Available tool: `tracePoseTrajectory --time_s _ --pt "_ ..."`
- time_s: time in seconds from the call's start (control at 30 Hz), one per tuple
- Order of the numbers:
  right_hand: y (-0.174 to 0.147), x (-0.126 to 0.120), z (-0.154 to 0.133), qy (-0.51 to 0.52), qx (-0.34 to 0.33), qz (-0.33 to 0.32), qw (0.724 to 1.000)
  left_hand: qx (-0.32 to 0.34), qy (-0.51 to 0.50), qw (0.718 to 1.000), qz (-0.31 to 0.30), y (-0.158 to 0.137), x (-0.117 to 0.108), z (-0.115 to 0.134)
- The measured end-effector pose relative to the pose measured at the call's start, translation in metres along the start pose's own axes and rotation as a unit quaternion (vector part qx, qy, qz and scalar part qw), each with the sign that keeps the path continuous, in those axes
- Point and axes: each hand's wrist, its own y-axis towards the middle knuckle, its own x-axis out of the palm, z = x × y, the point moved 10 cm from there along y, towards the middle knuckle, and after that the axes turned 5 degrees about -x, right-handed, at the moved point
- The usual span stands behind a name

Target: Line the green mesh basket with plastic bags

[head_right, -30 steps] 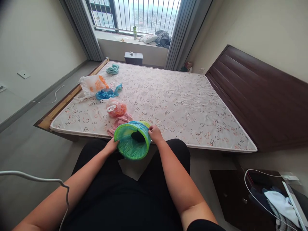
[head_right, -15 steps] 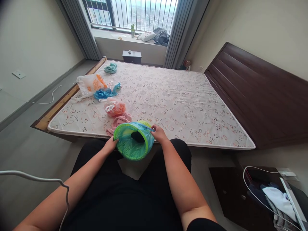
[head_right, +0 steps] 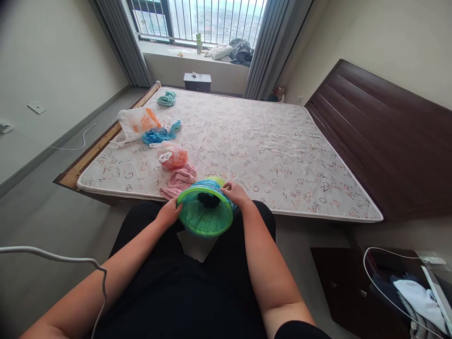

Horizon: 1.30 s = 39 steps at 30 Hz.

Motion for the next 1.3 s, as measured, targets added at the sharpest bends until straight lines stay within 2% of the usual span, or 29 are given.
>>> tracePoseTrajectory --time_s 0.1,0.23,0.37,0.5,0.63,0.77,0.87,1.0,1.1,1.2,1.3 --pt "0.001 -0.004 -0.034 -0.079 -0.083 0.004 0.993 0.014 0.008 1.0 0.026 -0.003 -0.012 0.004" --pt "-0.007 -0.006 -0.091 -0.096 -0.189 0.087 0.973 0.007 0.015 0.999 0.043 -0.005 -0.02 0.005" --pt "-0.029 0.004 -0.132 -0.242 -0.257 0.161 0.922 -0.009 0.021 0.999 0.028 -0.006 -0.018 0.002" --pt "-0.062 0.022 -0.149 -0.347 -0.311 0.219 0.858 -0.037 0.018 0.999 0.014 -0.005 -0.017 -0.005" --pt "-0.093 0.052 -0.151 -0.397 -0.336 0.24 0.819 -0.071 0.029 0.997 0.007 -0.005 -0.019 -0.015" --pt "-0.107 0.084 -0.148 -0.409 -0.344 0.213 0.818 -0.078 0.049 0.995 0.024 -0.004 -0.025 -0.018" --pt "-0.104 0.104 -0.141 -0.422 -0.321 0.187 0.827 -0.074 0.064 0.995 0.034 -0.004 -0.029 -0.018" --pt "-0.095 0.132 -0.134 -0.457 -0.307 0.14 0.823 -0.099 0.076 0.992 0.031 -0.005 -0.03 -0.024" --pt "-0.092 0.146 -0.131 -0.459 -0.298 0.105 0.83 -0.112 0.073 0.99 0.036 -0.004 -0.032 -0.031" --pt "-0.096 0.161 -0.127 -0.455 -0.297 0.03 0.839 -0.116 0.066 0.99 0.041 -0.003 -0.036 -0.036" --pt "-0.113 0.18 -0.123 -0.417 -0.337 -0.073 0.841 -0.133 0.032 0.99 0.034 -0.001 -0.037 -0.044"
